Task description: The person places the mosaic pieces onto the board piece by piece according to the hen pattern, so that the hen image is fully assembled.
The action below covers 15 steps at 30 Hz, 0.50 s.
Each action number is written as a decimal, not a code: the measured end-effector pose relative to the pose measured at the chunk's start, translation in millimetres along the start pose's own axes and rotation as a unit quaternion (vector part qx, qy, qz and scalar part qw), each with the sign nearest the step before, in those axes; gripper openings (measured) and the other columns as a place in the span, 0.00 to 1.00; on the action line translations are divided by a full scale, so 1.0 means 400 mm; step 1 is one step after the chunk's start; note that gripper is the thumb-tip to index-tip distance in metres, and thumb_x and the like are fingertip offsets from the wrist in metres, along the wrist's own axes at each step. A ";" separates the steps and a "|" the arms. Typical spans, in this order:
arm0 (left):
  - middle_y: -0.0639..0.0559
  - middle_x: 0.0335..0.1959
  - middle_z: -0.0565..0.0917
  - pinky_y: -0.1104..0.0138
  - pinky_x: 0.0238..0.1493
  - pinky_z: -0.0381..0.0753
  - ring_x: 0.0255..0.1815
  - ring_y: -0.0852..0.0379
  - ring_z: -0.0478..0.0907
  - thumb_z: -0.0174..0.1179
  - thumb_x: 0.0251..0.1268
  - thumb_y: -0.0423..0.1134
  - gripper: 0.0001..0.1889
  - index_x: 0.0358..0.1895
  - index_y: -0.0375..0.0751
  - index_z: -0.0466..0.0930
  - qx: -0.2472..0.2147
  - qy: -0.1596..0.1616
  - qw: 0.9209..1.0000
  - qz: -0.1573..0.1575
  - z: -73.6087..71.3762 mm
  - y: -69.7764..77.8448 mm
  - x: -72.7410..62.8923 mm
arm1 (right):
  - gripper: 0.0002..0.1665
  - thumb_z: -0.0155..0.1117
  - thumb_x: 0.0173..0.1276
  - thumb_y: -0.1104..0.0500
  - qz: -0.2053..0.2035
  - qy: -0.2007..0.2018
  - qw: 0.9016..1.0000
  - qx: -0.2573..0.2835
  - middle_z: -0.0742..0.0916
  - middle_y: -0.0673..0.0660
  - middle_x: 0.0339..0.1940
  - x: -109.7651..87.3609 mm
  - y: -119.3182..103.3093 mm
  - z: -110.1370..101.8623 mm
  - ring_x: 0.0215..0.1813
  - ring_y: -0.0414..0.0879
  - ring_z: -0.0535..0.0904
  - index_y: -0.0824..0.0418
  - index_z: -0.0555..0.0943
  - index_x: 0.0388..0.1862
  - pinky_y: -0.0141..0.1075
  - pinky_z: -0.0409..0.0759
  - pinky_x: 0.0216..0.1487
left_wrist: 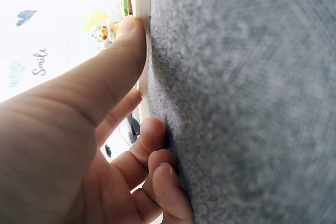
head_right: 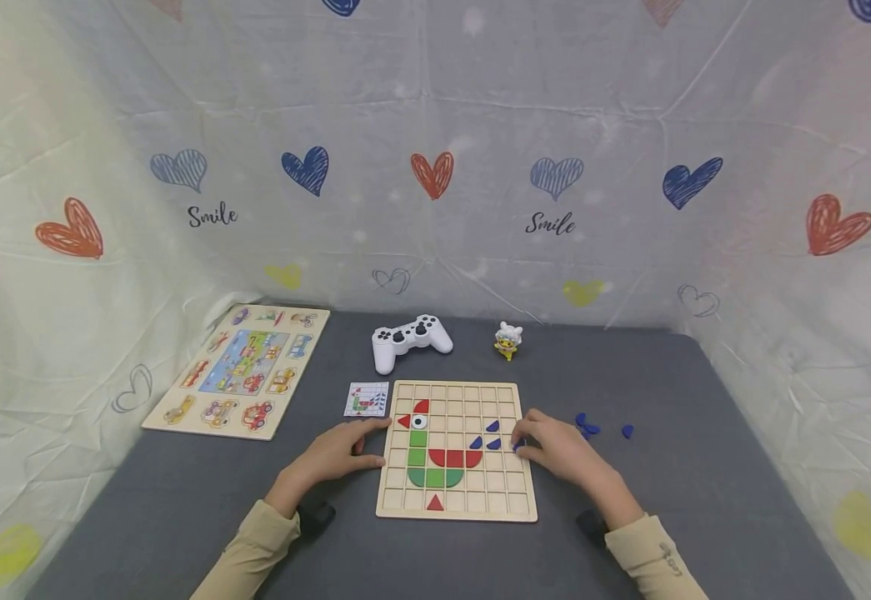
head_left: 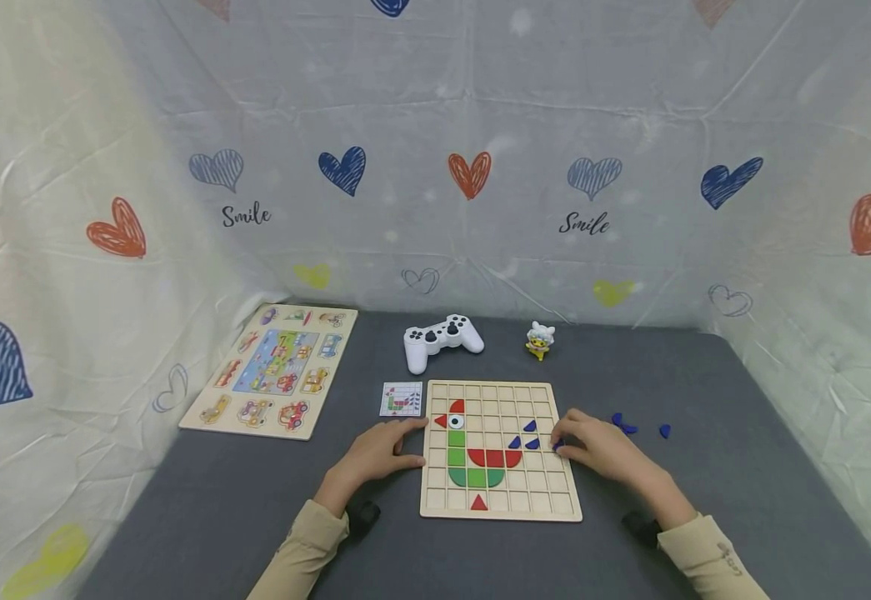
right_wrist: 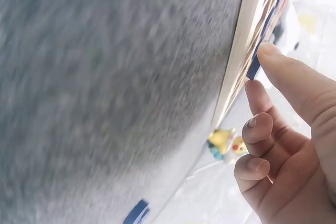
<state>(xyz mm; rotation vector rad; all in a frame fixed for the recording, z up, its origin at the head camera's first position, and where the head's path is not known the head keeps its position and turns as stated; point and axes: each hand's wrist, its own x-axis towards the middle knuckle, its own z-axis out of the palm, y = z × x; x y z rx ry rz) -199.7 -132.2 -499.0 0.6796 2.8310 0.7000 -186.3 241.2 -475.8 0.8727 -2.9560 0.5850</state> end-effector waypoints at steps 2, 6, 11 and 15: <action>0.57 0.21 0.67 0.68 0.25 0.61 0.22 0.61 0.62 0.64 0.54 0.56 0.33 0.64 0.53 0.69 0.001 0.000 1.000 0.001 0.000 0.000 0.000 | 0.06 0.67 0.59 0.56 -0.001 -0.003 1.000 0.000 0.76 0.44 0.34 0.002 -0.006 0.004 0.28 0.33 0.67 0.48 0.80 0.36 0.30 0.67 0.30; 0.57 0.21 0.67 0.68 0.25 0.60 0.22 0.61 0.62 0.64 0.54 0.56 0.33 0.64 0.53 0.69 0.004 0.001 1.000 0.002 0.000 0.000 0.001 | 0.06 0.67 0.59 0.55 -0.005 -0.004 1.000 0.005 0.77 0.44 0.35 0.005 -0.018 0.013 0.27 0.33 0.67 0.48 0.80 0.36 0.29 0.66 0.29; 0.57 0.21 0.67 0.68 0.25 0.60 0.22 0.61 0.62 0.64 0.54 0.56 0.33 0.64 0.53 0.69 0.003 0.000 1.000 -0.001 0.000 0.001 0.000 | 0.06 0.67 0.59 0.56 -0.018 0.000 1.000 0.018 0.78 0.45 0.36 0.009 -0.034 0.020 0.27 0.31 0.68 0.49 0.81 0.36 0.29 0.67 0.28; 0.57 0.21 0.66 0.68 0.25 0.60 0.22 0.61 0.61 0.64 0.53 0.56 0.33 0.64 0.52 0.69 0.003 0.000 1.000 -0.001 -0.001 0.002 -0.001 | 0.05 0.67 0.59 0.55 -0.017 -0.006 1.000 0.015 0.78 0.45 0.35 0.013 -0.045 0.026 0.29 0.31 0.70 0.49 0.81 0.35 0.30 0.70 0.30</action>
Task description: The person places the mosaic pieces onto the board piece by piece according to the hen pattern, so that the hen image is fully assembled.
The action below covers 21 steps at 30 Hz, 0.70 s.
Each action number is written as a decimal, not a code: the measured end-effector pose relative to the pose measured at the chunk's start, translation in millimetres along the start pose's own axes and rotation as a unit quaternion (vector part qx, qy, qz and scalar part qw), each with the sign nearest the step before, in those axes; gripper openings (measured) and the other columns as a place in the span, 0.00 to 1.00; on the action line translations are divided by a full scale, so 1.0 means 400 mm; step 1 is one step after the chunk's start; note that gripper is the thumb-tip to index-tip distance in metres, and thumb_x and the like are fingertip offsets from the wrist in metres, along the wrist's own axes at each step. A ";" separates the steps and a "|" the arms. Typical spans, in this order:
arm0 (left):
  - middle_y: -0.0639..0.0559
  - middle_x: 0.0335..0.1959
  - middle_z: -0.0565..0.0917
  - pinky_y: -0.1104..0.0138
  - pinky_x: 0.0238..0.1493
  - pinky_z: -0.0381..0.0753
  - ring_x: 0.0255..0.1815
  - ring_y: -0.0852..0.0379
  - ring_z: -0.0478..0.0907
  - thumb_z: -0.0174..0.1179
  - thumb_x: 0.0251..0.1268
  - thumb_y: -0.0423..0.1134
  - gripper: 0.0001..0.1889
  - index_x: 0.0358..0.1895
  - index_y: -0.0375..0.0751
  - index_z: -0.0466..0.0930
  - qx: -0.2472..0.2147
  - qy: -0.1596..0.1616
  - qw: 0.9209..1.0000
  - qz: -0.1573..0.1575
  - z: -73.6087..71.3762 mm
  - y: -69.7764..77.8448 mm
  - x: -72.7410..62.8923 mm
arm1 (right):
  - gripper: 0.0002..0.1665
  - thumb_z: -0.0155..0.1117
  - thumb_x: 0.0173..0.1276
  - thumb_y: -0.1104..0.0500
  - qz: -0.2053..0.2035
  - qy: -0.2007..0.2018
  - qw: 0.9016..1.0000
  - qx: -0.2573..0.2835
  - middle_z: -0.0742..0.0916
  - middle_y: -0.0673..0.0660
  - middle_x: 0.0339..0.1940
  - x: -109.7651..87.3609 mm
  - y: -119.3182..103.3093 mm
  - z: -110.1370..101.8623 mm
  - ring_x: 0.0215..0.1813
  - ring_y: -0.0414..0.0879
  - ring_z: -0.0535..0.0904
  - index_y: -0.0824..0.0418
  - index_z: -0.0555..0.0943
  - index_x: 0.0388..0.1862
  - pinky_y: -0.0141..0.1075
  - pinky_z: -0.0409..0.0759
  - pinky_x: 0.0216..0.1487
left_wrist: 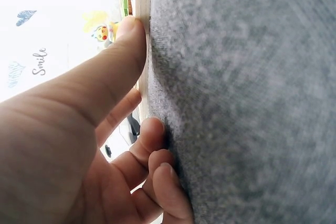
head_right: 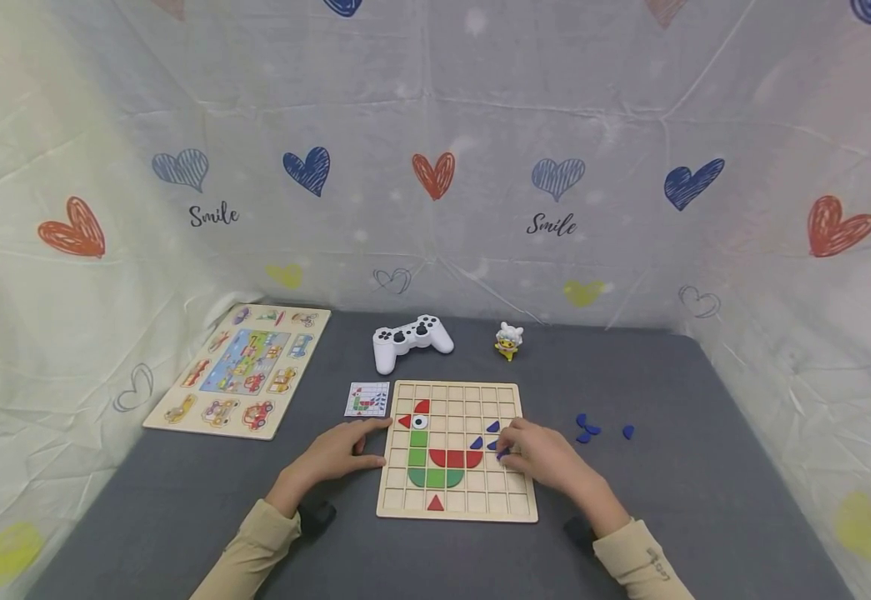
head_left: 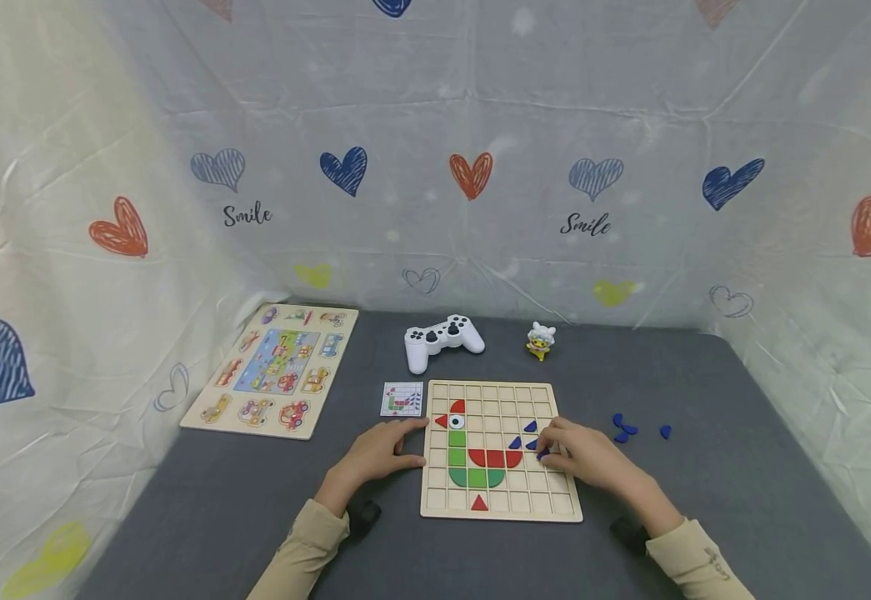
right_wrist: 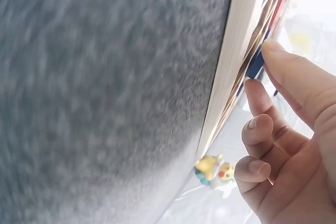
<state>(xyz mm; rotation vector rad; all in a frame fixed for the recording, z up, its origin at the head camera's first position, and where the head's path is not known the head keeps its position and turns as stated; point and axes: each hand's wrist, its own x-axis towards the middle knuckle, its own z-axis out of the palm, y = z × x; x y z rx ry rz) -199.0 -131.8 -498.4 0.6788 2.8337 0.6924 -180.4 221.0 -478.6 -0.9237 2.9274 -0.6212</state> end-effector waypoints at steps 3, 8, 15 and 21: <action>0.57 0.21 0.66 0.68 0.25 0.60 0.22 0.61 0.62 0.64 0.54 0.55 0.33 0.64 0.52 0.69 -0.001 -0.001 1.000 0.000 -0.001 0.001 -0.001 | 0.05 0.67 0.60 0.53 -0.001 -0.004 1.000 -0.006 0.79 0.43 0.35 0.003 -0.008 0.006 0.31 0.31 0.72 0.48 0.81 0.35 0.32 0.72 0.32; 0.57 0.21 0.67 0.68 0.25 0.60 0.22 0.60 0.62 0.64 0.54 0.55 0.33 0.64 0.52 0.69 -0.005 -0.001 1.000 -0.005 -0.003 0.004 -0.001 | 0.04 0.67 0.60 0.55 -0.013 -0.001 1.000 -0.008 0.79 0.43 0.34 0.007 -0.018 0.012 0.30 0.31 0.72 0.48 0.81 0.34 0.31 0.72 0.32; 0.57 0.21 0.66 0.68 0.25 0.60 0.22 0.60 0.61 0.64 0.54 0.55 0.33 0.64 0.51 0.70 -0.003 0.000 1.000 -0.005 -0.003 0.005 -0.002 | 0.05 0.66 0.61 0.58 -0.020 -0.016 1.000 0.006 0.79 0.43 0.34 0.005 -0.023 0.010 0.29 0.31 0.70 0.48 0.81 0.35 0.30 0.71 0.31; 0.57 0.22 0.66 0.68 0.25 0.60 0.23 0.60 0.61 0.64 0.53 0.55 0.33 0.63 0.50 0.70 -0.002 0.000 1.000 -0.009 -0.004 0.009 -0.004 | 0.06 0.64 0.62 0.60 -0.015 -0.035 0.999 0.025 0.79 0.42 0.36 0.000 -0.022 0.007 0.30 0.31 0.71 0.48 0.82 0.35 0.29 0.71 0.32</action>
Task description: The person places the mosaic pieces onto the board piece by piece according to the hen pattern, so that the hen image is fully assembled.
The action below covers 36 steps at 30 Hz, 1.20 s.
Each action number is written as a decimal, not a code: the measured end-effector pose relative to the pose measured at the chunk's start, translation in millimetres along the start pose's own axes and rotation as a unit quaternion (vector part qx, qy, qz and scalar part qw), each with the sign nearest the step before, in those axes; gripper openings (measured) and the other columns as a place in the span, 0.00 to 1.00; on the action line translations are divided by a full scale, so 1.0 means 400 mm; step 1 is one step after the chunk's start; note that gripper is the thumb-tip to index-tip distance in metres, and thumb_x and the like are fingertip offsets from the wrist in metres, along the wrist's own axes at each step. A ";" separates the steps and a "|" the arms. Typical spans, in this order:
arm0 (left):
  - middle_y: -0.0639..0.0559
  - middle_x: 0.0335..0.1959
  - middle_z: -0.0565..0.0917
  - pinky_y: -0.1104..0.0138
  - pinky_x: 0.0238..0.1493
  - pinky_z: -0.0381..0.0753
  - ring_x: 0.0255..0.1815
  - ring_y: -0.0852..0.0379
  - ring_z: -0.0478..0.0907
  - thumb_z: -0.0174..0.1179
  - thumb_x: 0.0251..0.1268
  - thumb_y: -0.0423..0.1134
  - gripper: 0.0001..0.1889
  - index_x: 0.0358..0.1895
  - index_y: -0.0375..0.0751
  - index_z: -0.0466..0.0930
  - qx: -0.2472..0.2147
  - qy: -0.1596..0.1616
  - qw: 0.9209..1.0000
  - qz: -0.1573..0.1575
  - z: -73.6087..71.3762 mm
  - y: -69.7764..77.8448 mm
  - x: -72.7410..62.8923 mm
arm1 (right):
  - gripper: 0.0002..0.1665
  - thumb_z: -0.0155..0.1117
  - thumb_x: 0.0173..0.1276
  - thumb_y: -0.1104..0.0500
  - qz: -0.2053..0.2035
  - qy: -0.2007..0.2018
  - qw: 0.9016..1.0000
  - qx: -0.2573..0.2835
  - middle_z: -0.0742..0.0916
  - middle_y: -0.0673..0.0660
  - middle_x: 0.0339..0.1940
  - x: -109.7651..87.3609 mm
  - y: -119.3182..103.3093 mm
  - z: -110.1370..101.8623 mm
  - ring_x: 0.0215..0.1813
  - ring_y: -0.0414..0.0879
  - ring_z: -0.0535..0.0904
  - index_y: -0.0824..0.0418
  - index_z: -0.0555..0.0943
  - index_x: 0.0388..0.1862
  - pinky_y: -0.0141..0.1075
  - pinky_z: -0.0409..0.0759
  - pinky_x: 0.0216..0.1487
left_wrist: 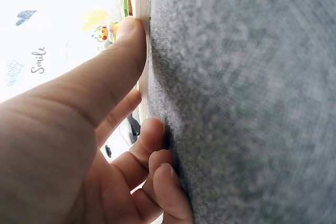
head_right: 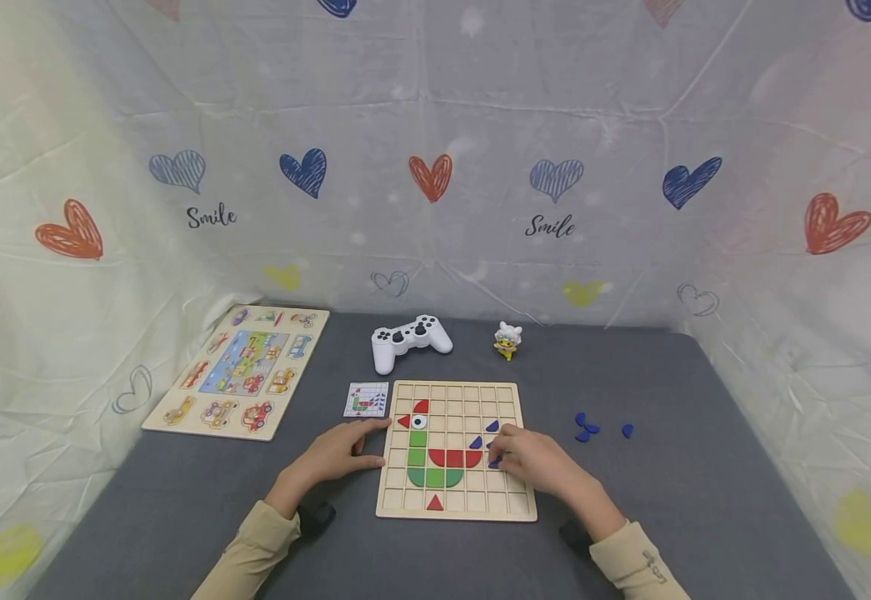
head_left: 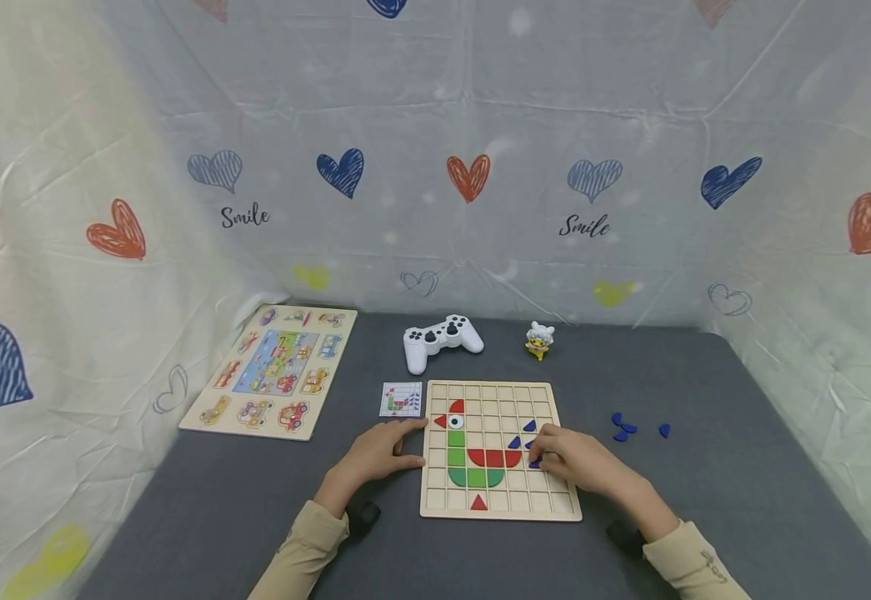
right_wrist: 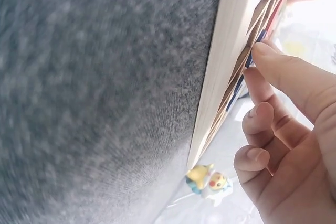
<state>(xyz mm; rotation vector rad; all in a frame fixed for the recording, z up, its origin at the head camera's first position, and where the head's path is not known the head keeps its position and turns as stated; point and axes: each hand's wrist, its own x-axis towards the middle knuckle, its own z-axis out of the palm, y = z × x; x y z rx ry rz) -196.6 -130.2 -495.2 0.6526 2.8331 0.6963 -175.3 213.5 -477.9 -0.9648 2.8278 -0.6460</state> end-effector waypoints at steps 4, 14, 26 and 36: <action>0.56 0.22 0.66 0.68 0.25 0.59 0.23 0.60 0.61 0.64 0.53 0.55 0.33 0.63 0.50 0.70 -0.001 0.000 1.000 -0.004 -0.001 0.002 -0.001 | 0.07 0.63 0.62 0.62 -0.004 -0.004 1.000 0.006 0.79 0.43 0.36 -0.002 0.000 -0.005 0.30 0.32 0.71 0.49 0.82 0.35 0.29 0.71 0.31; 0.56 0.22 0.66 0.68 0.25 0.59 0.23 0.60 0.61 0.64 0.53 0.54 0.33 0.63 0.51 0.70 -0.001 0.000 1.000 -0.003 -0.001 0.004 0.000 | 0.08 0.63 0.62 0.62 -0.008 0.006 1.000 0.006 0.79 0.43 0.36 -0.009 0.013 -0.012 0.30 0.31 0.71 0.49 0.82 0.36 0.29 0.71 0.32; 0.56 0.22 0.67 0.68 0.25 0.60 0.23 0.60 0.62 0.64 0.53 0.55 0.33 0.64 0.50 0.69 -0.005 0.000 1.000 -0.003 -0.001 0.002 -0.001 | 0.07 0.66 0.60 0.60 0.012 0.033 0.999 -0.021 0.78 0.44 0.35 -0.034 0.044 -0.039 0.29 0.30 0.70 0.50 0.82 0.37 0.29 0.70 0.29; 0.56 0.22 0.67 0.68 0.25 0.60 0.23 0.60 0.62 0.64 0.53 0.56 0.33 0.64 0.51 0.69 -0.005 0.001 1.000 -0.002 0.004 -0.003 0.001 | 0.09 0.67 0.59 0.59 0.065 0.055 0.994 -0.071 0.78 0.43 0.35 -0.060 0.098 -0.058 0.30 0.32 0.72 0.49 0.82 0.38 0.31 0.72 0.30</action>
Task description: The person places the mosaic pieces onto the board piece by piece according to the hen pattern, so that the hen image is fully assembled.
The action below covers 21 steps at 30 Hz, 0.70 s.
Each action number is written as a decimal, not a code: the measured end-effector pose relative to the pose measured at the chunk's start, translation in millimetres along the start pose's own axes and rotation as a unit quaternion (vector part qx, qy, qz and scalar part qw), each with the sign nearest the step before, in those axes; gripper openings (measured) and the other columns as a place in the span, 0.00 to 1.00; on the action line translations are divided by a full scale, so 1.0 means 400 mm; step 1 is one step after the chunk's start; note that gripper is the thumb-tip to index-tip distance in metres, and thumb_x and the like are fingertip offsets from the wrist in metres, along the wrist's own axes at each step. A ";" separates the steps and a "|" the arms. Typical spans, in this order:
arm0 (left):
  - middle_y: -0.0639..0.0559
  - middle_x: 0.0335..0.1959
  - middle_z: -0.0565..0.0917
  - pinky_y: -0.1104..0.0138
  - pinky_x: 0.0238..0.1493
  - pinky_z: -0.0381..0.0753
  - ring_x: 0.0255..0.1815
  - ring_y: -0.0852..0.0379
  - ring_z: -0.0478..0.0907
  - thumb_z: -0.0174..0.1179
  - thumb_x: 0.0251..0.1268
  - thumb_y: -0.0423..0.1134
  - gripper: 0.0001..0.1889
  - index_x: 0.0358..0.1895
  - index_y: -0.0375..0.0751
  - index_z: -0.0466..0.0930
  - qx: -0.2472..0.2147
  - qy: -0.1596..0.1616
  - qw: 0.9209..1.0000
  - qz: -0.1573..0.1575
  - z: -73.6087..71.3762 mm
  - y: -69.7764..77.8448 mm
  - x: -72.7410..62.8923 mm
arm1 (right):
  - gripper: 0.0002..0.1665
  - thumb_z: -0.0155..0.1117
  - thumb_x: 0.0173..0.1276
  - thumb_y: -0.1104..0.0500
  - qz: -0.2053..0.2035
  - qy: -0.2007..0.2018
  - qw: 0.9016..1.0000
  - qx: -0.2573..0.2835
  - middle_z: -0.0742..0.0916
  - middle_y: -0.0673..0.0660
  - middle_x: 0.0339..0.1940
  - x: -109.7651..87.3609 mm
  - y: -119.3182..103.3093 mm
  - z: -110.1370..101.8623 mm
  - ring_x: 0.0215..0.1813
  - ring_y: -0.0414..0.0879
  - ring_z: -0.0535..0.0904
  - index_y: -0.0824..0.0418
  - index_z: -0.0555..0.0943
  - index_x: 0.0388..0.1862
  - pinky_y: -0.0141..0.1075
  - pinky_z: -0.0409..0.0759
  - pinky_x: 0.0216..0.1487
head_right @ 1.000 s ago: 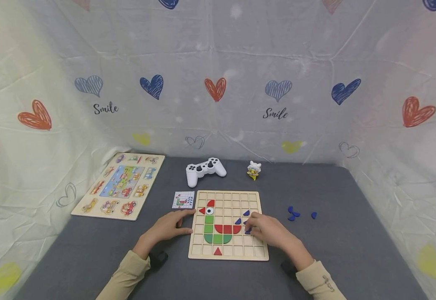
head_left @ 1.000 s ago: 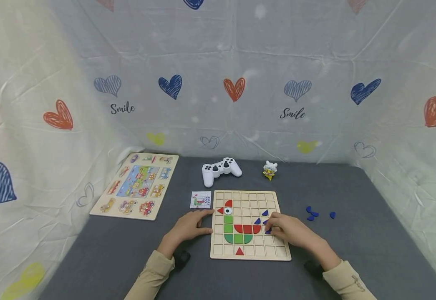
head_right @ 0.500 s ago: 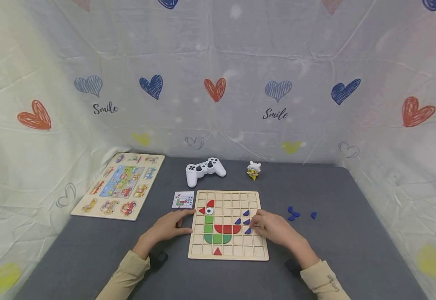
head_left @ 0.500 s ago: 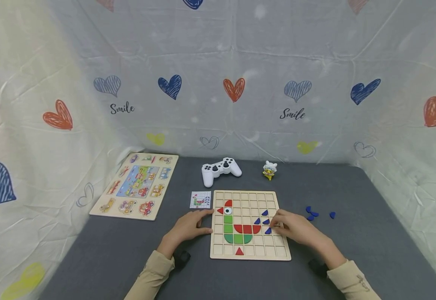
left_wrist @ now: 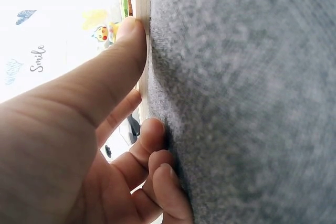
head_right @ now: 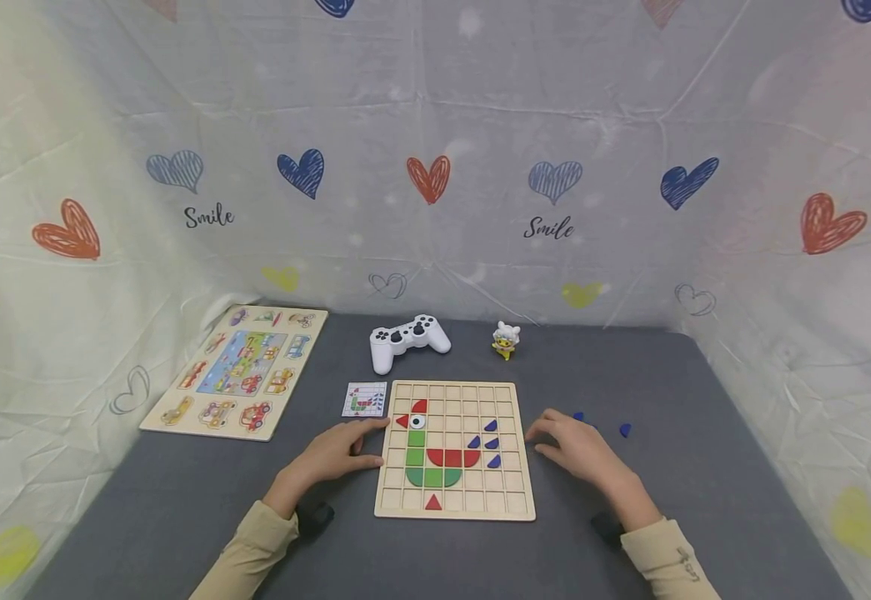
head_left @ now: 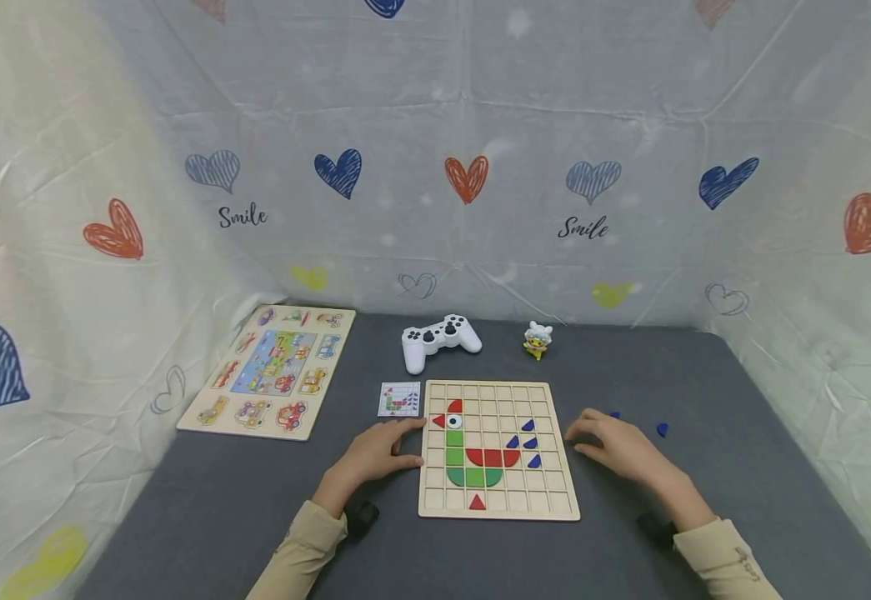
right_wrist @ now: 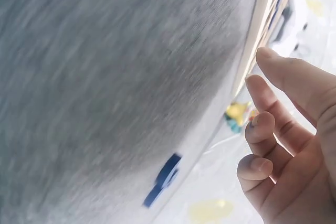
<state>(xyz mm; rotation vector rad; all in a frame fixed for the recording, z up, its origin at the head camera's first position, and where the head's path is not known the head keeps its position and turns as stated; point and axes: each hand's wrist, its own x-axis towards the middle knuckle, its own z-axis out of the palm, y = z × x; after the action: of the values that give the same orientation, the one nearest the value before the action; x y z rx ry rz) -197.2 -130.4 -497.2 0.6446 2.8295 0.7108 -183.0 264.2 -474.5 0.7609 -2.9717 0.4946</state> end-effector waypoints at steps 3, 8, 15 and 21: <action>0.55 0.22 0.67 0.68 0.25 0.60 0.22 0.61 0.61 0.64 0.53 0.56 0.33 0.64 0.51 0.69 0.000 0.000 1.000 0.000 0.001 -0.002 0.001 | 0.09 0.68 0.58 0.59 0.011 0.004 1.000 -0.011 0.78 0.44 0.36 -0.004 0.019 -0.004 0.32 0.35 0.74 0.49 0.82 0.38 0.34 0.72 0.31; 0.56 0.22 0.67 0.68 0.25 0.60 0.23 0.60 0.62 0.64 0.53 0.56 0.33 0.64 0.51 0.69 0.002 -0.001 1.000 0.000 0.001 -0.003 0.001 | 0.10 0.69 0.57 0.59 0.018 0.007 1.000 -0.017 0.79 0.47 0.37 -0.017 0.050 -0.013 0.35 0.41 0.77 0.51 0.83 0.38 0.37 0.74 0.33; 0.56 0.21 0.66 0.68 0.26 0.60 0.23 0.60 0.62 0.64 0.53 0.55 0.33 0.64 0.52 0.69 0.004 0.000 1.000 0.002 -0.001 0.000 0.002 | 0.12 0.71 0.54 0.61 0.028 0.010 0.999 -0.023 0.78 0.47 0.36 -0.045 0.086 -0.025 0.33 0.40 0.75 0.51 0.83 0.38 0.35 0.71 0.29; 0.56 0.22 0.66 0.68 0.26 0.60 0.23 0.61 0.62 0.64 0.53 0.56 0.33 0.64 0.52 0.69 0.005 0.001 1.000 0.001 0.001 -0.003 0.003 | 0.12 0.70 0.54 0.62 0.036 0.019 0.999 -0.029 0.78 0.49 0.36 -0.061 0.109 -0.033 0.32 0.41 0.74 0.52 0.83 0.38 0.37 0.70 0.29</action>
<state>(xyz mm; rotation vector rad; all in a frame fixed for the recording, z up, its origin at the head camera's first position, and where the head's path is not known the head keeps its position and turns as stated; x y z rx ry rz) -198.7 -130.7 -498.4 0.6498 2.8367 0.6978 -182.7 315.9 -477.5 0.6340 -2.9736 0.4195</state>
